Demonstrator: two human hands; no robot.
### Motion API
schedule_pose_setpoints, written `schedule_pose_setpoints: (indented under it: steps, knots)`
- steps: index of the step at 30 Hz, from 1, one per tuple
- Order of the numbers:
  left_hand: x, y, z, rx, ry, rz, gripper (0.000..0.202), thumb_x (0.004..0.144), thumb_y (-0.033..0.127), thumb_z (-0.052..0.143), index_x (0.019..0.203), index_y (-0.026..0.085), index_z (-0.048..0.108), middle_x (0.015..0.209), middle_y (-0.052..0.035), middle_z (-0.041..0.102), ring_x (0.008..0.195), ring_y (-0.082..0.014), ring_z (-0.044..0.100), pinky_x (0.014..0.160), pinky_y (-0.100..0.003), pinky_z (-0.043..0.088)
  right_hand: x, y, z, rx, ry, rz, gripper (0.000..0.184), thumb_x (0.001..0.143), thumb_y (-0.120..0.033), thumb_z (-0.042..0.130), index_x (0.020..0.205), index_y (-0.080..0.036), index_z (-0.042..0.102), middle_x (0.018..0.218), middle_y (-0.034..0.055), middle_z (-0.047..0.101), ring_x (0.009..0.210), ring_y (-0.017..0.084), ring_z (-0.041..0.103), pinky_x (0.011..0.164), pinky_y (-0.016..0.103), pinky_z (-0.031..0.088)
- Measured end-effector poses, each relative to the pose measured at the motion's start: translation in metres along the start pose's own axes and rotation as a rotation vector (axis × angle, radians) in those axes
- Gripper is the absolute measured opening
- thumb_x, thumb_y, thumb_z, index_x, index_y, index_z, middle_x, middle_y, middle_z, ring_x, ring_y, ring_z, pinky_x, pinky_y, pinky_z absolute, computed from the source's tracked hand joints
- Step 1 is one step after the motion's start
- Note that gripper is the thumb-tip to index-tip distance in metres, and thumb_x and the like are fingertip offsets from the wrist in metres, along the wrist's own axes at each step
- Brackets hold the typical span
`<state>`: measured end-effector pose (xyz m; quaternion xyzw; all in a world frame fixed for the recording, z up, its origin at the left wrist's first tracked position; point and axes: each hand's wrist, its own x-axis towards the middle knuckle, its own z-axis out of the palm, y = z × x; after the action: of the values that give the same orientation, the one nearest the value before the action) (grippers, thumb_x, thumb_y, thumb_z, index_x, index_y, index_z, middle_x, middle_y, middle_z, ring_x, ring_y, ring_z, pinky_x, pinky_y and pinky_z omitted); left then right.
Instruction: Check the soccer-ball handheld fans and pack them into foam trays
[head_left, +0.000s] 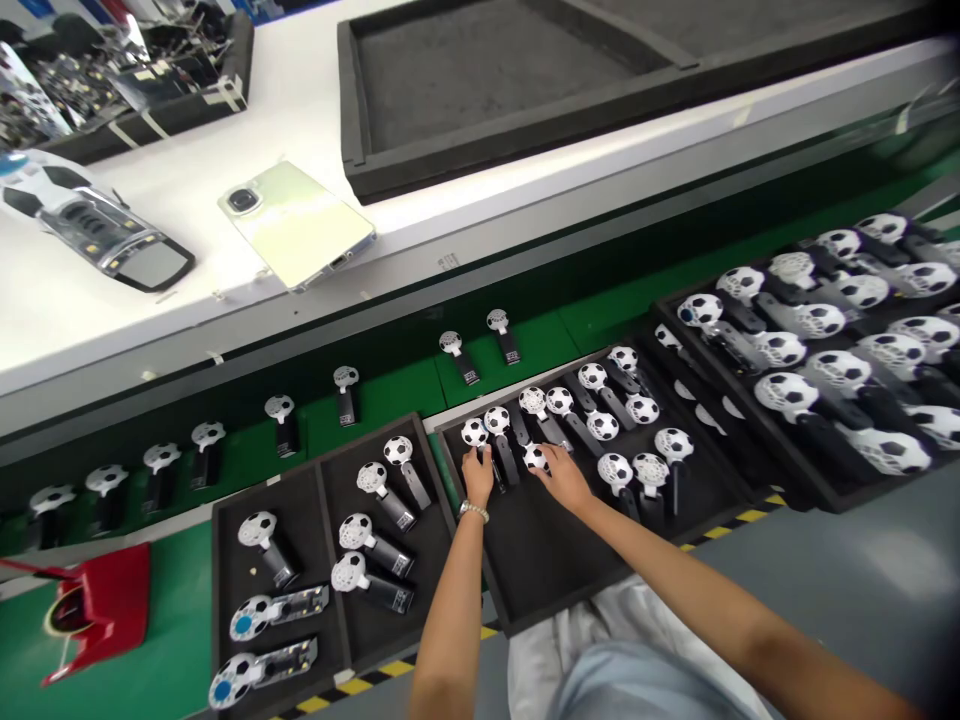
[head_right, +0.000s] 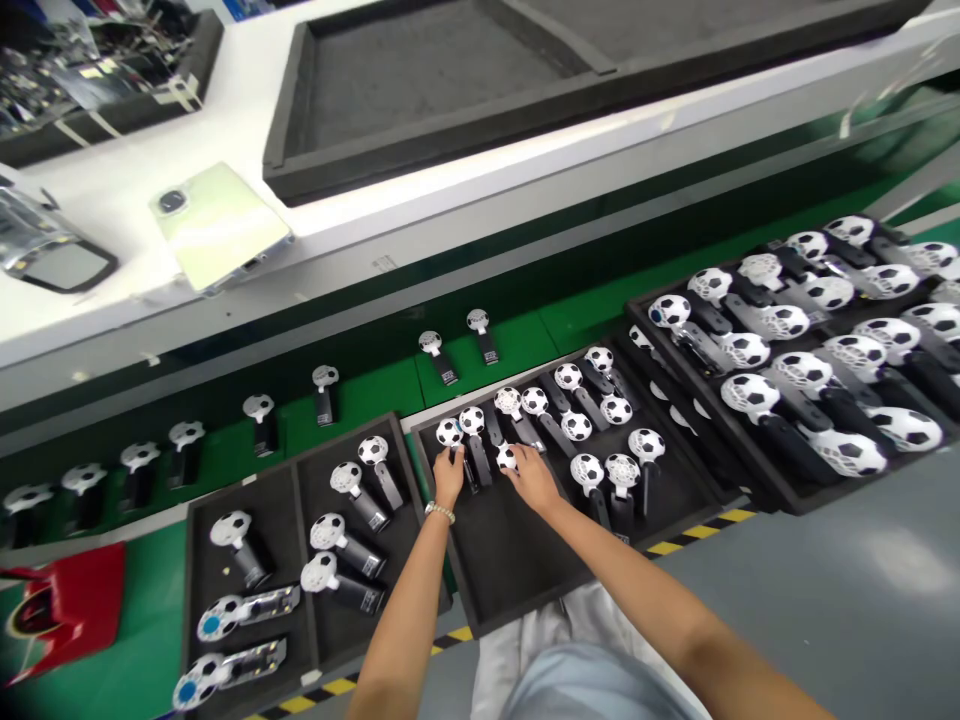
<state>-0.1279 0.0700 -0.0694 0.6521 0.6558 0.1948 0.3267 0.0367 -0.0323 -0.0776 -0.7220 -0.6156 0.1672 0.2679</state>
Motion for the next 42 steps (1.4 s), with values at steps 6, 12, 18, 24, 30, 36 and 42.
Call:
schedule_pose_setpoints:
  steps: [6,12,18,24,30,36,42]
  knots:
    - [-0.001,0.010,0.014,0.037,0.019,-0.009,0.042,0.081,0.035,0.051,0.110,0.005,0.057,0.109,-0.0231,0.060,0.106,-0.0298,0.055,0.091,-0.038,0.040,0.001,-0.014,-0.009,-0.070,0.022,-0.040,0.032,0.089,-0.019,0.043,0.118,-0.009,0.053,0.122,0.0166,0.052,0.117,0.027,0.043,0.102,0.042,0.035]
    - [0.006,0.010,0.009,0.024,-0.002,0.000,0.024,0.073,0.025,0.057,0.088,0.009,0.064,0.089,-0.0154,0.068,0.085,-0.0249,0.063,0.078,-0.034,0.046,0.033,-0.043,0.003,0.065,-0.234,-0.231,0.026,0.084,-0.012,0.046,0.103,-0.010,0.062,0.106,0.0127,0.061,0.105,0.024,0.051,0.098,0.038,0.039]
    - [0.001,0.005,-0.044,0.022,-0.141,0.154,0.023,0.070,0.019,0.057,0.090,0.010,0.064,0.087,-0.0098,0.069,0.080,-0.0207,0.063,0.074,-0.032,0.049,0.048,-0.041,0.010,0.163,-0.336,-0.220,0.031,0.076,0.000,0.045,0.096,-0.010,0.066,0.107,0.0137,0.063,0.100,0.024,0.057,0.093,0.037,0.042]
    - [0.010,0.017,-0.082,0.114,-0.471,0.445,0.028,0.067,0.002,0.053,0.081,0.023,0.066,0.096,-0.0031,0.068,0.106,-0.0169,0.056,0.110,-0.038,0.026,0.057,-0.039,-0.001,0.290,-0.383,-0.032,0.035,0.084,-0.004,0.038,0.107,-0.014,0.062,0.095,0.0049,0.069,0.075,0.012,0.065,0.069,0.022,0.051]
    - [0.017,0.019,-0.043,0.159,-0.456,0.458,0.016,0.070,0.007,0.059,0.073,0.023,0.061,0.102,-0.0044,0.064,0.115,-0.0176,0.051,0.111,-0.035,0.027,0.066,-0.024,-0.026,0.145,-0.244,0.226,0.026,0.088,-0.015,0.041,0.108,-0.013,0.058,0.108,0.0103,0.064,0.098,0.018,0.061,0.086,0.028,0.047]
    - [0.001,-0.001,-0.022,0.097,-0.078,0.137,0.053,0.075,0.005,0.049,0.128,0.011,0.042,0.121,-0.0188,0.054,0.112,-0.0245,0.054,0.099,-0.045,0.039,0.058,0.006,-0.037,-0.117,-0.266,0.472,0.033,0.082,-0.023,0.058,0.106,-0.002,0.052,0.101,0.0245,0.060,0.101,0.032,0.058,0.083,0.039,0.045]
    - [-0.014,-0.007,-0.013,-0.037,-0.043,-0.017,0.034,0.084,0.024,0.048,0.113,0.011,0.056,0.097,-0.0136,0.068,0.091,-0.0205,0.065,0.083,-0.033,0.049,0.065,0.009,-0.034,-0.205,-0.313,0.462,0.038,0.077,-0.030,0.063,0.102,-0.005,0.051,0.106,0.0217,0.057,0.096,0.030,0.060,0.077,0.034,0.047]
